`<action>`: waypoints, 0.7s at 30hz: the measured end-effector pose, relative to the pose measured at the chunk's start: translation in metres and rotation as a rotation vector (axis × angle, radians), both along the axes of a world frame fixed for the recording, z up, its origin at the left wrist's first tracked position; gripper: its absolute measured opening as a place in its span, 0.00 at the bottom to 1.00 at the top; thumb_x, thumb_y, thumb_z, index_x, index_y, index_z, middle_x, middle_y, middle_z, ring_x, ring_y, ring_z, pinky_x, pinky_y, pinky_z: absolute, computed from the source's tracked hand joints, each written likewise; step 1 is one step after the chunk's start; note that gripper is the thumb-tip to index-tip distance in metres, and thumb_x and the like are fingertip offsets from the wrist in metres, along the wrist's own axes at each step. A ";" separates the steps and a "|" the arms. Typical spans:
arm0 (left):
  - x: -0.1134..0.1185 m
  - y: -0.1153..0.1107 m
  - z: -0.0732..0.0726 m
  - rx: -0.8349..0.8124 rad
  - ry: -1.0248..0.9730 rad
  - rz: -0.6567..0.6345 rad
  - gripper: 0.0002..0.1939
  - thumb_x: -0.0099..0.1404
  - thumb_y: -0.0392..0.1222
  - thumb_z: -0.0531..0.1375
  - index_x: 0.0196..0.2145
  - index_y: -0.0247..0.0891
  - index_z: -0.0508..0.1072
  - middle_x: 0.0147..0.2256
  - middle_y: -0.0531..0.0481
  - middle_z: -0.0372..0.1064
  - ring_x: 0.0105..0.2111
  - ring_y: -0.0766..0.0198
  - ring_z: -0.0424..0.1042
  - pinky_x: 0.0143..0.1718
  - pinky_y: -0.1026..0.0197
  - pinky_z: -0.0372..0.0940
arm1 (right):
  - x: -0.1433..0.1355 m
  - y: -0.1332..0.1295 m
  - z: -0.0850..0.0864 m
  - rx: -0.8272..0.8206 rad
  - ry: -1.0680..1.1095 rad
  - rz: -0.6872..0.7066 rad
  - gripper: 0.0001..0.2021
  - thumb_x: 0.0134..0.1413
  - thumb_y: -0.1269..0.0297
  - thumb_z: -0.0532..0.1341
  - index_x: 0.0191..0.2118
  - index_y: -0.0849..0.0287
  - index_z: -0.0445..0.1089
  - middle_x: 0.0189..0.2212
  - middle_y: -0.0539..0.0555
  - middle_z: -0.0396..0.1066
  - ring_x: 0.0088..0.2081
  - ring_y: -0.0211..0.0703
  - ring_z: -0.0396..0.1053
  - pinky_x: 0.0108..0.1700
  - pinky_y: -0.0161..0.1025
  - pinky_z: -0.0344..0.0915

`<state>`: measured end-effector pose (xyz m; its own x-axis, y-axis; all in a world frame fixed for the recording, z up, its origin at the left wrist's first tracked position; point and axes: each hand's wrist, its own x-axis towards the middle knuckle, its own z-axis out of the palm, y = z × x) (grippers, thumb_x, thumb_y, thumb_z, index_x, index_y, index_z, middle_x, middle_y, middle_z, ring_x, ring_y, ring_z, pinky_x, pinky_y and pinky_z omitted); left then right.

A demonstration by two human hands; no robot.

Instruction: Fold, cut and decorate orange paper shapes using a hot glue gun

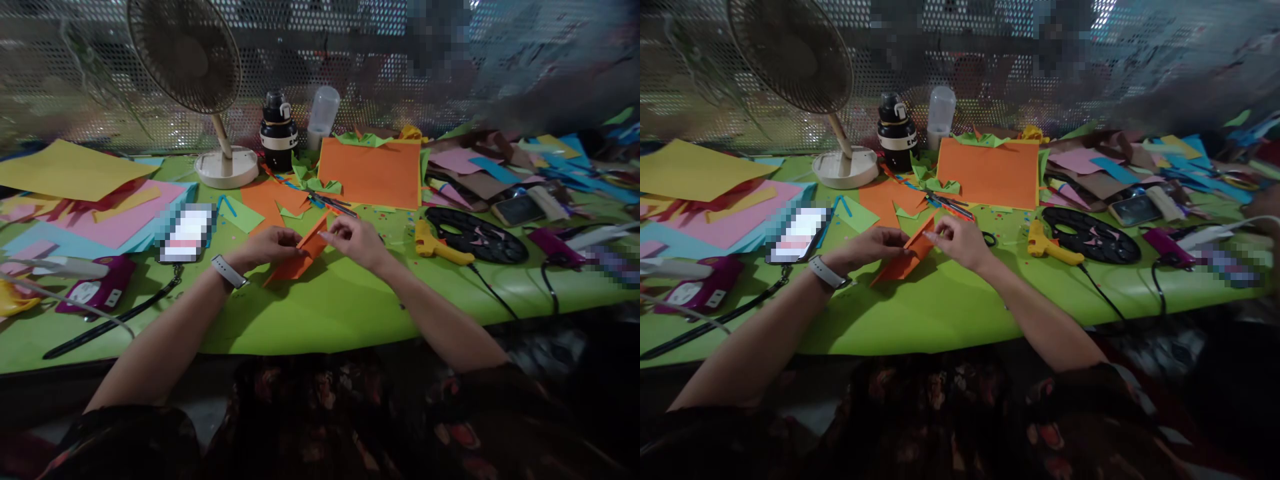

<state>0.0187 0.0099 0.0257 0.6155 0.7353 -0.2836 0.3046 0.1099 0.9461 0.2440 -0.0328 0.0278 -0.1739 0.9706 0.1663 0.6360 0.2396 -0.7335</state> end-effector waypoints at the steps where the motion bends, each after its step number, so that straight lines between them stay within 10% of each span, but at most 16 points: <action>1: -0.001 0.000 0.000 -0.015 -0.017 0.033 0.12 0.51 0.38 0.70 0.34 0.35 0.76 0.32 0.49 0.77 0.32 0.67 0.74 0.38 0.63 0.65 | 0.001 0.000 0.000 0.005 0.041 -0.055 0.16 0.57 0.49 0.63 0.30 0.58 0.66 0.24 0.49 0.66 0.26 0.36 0.60 0.30 0.35 0.56; 9: 0.000 -0.002 -0.004 0.034 -0.020 0.159 0.20 0.45 0.45 0.75 0.34 0.34 0.77 0.28 0.49 0.76 0.25 0.70 0.69 0.25 0.67 0.57 | -0.010 0.004 -0.013 -0.426 0.400 0.086 0.20 0.49 0.47 0.69 0.31 0.61 0.70 0.26 0.52 0.72 0.25 0.34 0.67 0.26 0.32 0.61; 21: 0.001 -0.004 -0.005 0.100 -0.050 0.174 0.15 0.53 0.46 0.71 0.35 0.35 0.79 0.28 0.51 0.74 0.24 0.72 0.64 0.26 0.67 0.58 | -0.012 0.005 -0.021 -0.374 0.536 0.094 0.17 0.50 0.55 0.69 0.41 0.59 0.68 0.29 0.50 0.72 0.24 0.33 0.66 0.28 0.32 0.67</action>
<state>0.0200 0.0058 0.0206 0.4879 0.8549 -0.1763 0.2418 0.0617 0.9684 0.2322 -0.0280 0.0071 -0.2481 0.9643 -0.0922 0.1479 -0.0563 -0.9874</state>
